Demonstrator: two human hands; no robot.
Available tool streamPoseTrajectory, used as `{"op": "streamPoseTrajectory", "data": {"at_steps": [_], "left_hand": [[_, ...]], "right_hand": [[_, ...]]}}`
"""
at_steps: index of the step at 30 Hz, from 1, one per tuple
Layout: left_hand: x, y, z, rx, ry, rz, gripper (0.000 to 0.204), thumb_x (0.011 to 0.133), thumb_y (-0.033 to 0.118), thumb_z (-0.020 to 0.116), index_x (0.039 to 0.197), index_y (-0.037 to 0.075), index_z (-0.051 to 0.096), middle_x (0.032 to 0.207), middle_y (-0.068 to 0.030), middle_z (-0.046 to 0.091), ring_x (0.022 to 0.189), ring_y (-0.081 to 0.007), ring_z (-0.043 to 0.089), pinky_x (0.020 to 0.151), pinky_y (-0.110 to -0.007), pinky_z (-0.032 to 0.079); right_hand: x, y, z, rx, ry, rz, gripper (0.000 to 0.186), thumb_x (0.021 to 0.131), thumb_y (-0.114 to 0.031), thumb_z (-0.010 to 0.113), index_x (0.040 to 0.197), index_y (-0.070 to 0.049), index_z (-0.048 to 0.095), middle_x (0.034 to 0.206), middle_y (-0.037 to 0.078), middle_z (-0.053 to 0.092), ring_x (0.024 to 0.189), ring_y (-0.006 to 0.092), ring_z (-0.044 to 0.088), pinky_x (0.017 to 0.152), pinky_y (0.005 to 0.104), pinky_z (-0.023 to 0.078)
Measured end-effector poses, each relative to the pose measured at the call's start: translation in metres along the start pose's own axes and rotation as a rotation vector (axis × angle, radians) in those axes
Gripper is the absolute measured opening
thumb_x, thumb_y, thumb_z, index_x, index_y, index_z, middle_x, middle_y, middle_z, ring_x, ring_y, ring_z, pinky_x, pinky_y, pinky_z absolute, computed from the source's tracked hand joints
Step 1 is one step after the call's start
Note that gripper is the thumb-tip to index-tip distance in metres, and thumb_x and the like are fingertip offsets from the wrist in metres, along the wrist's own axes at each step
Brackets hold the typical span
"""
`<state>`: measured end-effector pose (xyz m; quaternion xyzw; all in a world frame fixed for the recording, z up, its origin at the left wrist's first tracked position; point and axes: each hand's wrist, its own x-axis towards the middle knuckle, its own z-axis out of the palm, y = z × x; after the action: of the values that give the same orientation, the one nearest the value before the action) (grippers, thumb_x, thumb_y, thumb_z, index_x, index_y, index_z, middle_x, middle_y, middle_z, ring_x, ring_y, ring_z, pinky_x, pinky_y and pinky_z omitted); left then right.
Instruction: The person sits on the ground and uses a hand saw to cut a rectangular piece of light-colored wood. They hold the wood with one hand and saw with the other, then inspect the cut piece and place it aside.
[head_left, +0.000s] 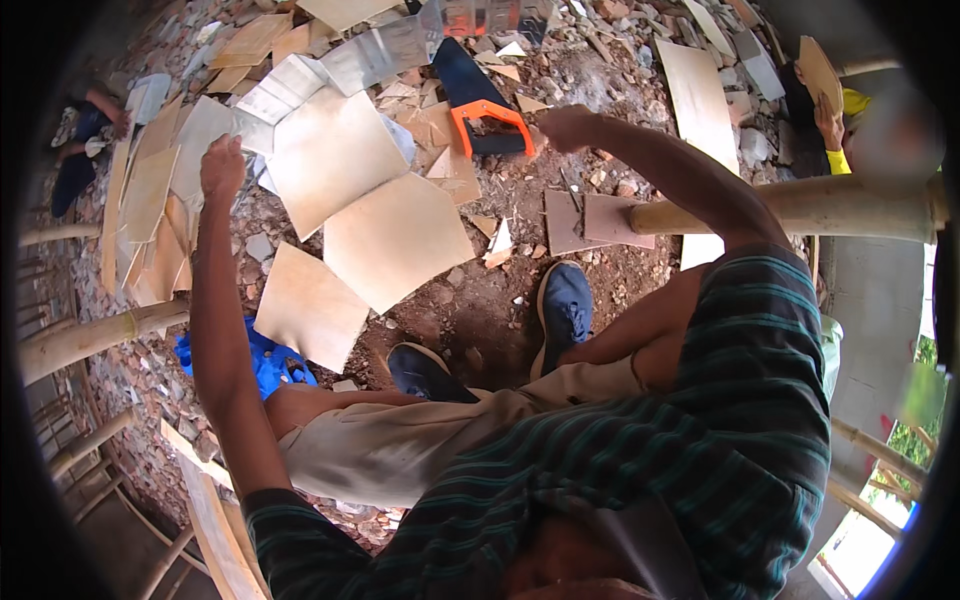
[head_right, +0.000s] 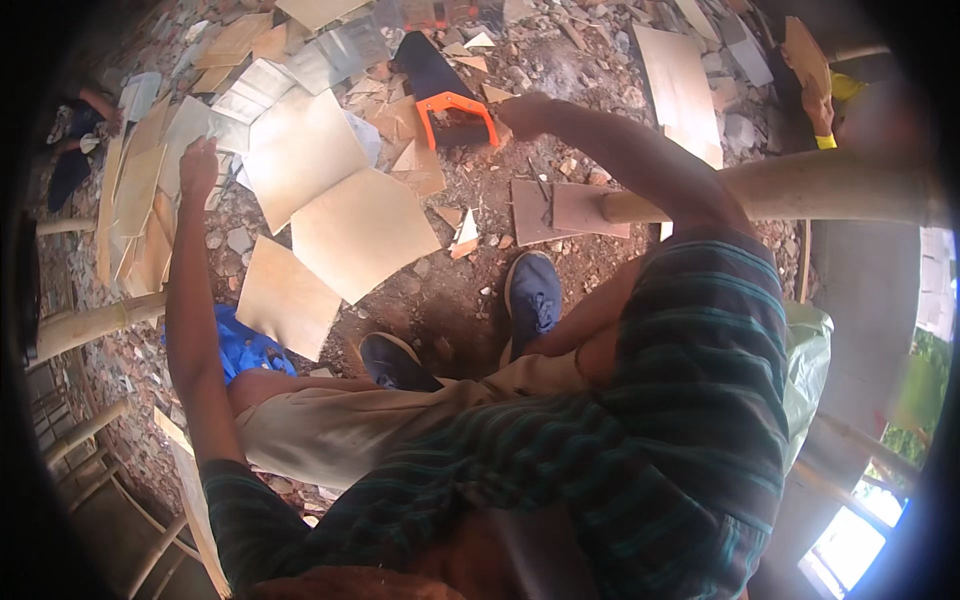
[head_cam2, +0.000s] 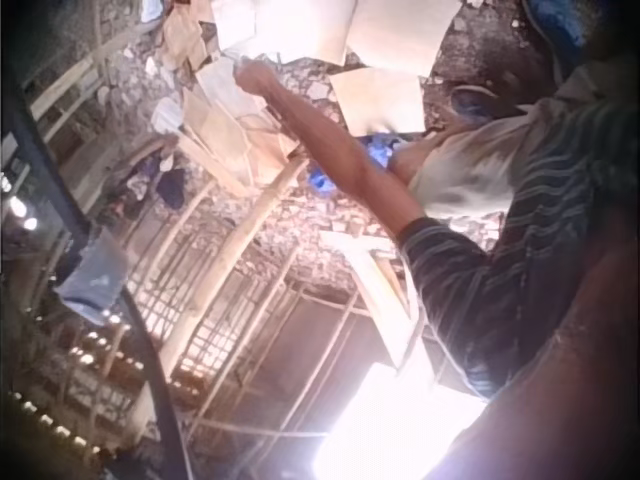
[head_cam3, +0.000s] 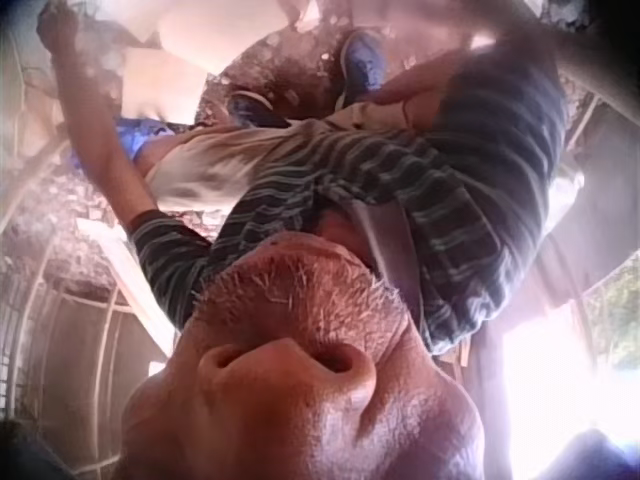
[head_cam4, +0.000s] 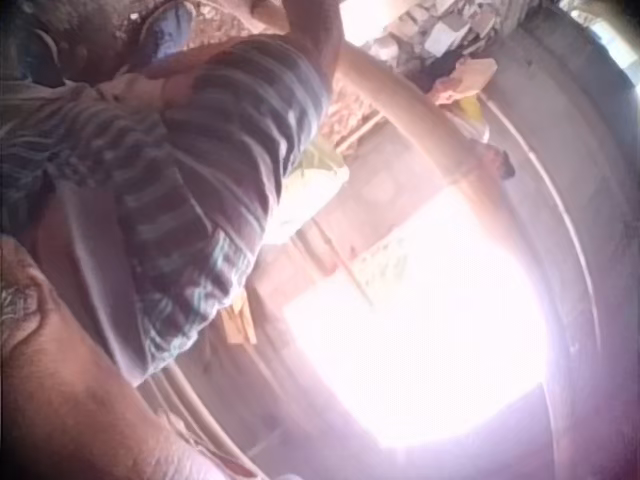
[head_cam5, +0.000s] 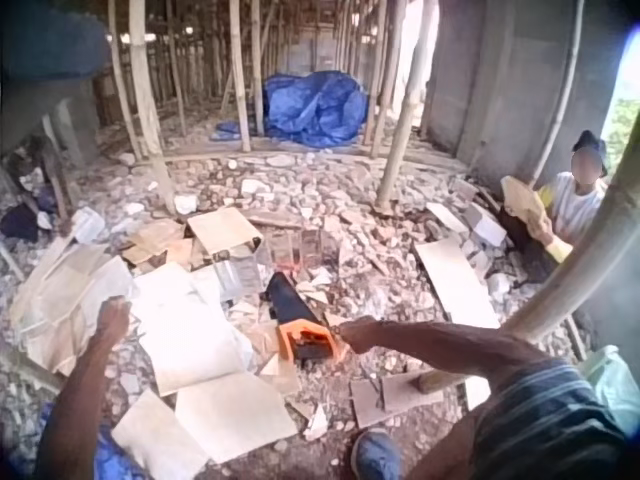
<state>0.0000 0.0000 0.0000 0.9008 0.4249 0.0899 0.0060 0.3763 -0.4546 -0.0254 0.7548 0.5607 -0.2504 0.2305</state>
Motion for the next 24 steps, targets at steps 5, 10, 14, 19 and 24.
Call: {"op": "streamPoseTrajectory", "data": {"at_steps": [5, 10, 14, 19, 24], "left_hand": [[0.016, -0.015, 0.010, 0.076, -0.032, 0.105, 0.039, 0.096, 0.030, 0.050, 0.122, 0.003, 0.062, 0.120, -0.0238, 0.062, 0.110, -0.0407, 0.059, 0.097, -0.046, 0.046], [-0.002, -0.005, 0.020, -0.049, 0.018, 0.086, 0.026, 0.094, 0.028, 0.050, 0.092, 0.005, 0.062, 0.099, -0.0226, 0.064, 0.096, -0.0414, 0.061, 0.085, -0.050, 0.048], [-0.011, 0.023, -0.014, -0.024, -0.092, -0.066, 0.042, 0.095, 0.036, 0.049, 0.121, 0.006, 0.062, 0.120, -0.0209, 0.063, 0.110, -0.0374, 0.061, 0.096, -0.047, 0.046], [-0.027, 0.044, -0.034, -0.078, -0.043, -0.050, 0.035, 0.096, 0.034, 0.047, 0.106, 0.004, 0.064, 0.111, -0.0202, 0.065, 0.105, -0.0387, 0.061, 0.092, -0.048, 0.048], [-0.030, 0.047, -0.033, -0.126, 0.006, -0.060, 0.034, 0.095, 0.033, 0.048, 0.102, 0.003, 0.065, 0.109, -0.0189, 0.066, 0.101, -0.0384, 0.062, 0.090, -0.049, 0.048]], "right_hand": [[0.051, 0.070, 0.059, 0.499, -0.244, 0.311, 0.017, 0.082, -0.019, 0.057, 0.085, -0.005, 0.066, 0.089, 0.014, 0.070, 0.082, 0.0311, 0.070, 0.068, 0.0476, 0.055], [0.026, 0.021, 0.133, 0.330, -0.148, 0.040, 0.032, 0.082, -0.030, 0.060, 0.090, 0.000, 0.068, 0.088, 0.020, 0.069, 0.082, 0.0327, 0.068, 0.070, 0.0463, 0.054], [-0.004, -0.023, 0.150, 0.498, 0.183, 0.247, 0.028, 0.079, -0.015, 0.054, 0.097, 0.004, 0.062, 0.097, 0.029, 0.066, 0.094, 0.0423, 0.065, 0.082, 0.0512, 0.052], [-0.010, -0.014, 0.143, 0.480, 0.160, 0.142, 0.026, 0.075, -0.012, 0.057, 0.093, 0.007, 0.062, 0.086, 0.029, 0.066, 0.081, 0.0428, 0.065, 0.072, 0.0489, 0.054], [-0.018, -0.018, 0.065, 0.232, -0.156, 0.157, 0.032, 0.079, -0.014, 0.058, 0.104, 0.005, 0.062, 0.100, 0.026, 0.066, 0.094, 0.0390, 0.067, 0.080, 0.0468, 0.054]]}}
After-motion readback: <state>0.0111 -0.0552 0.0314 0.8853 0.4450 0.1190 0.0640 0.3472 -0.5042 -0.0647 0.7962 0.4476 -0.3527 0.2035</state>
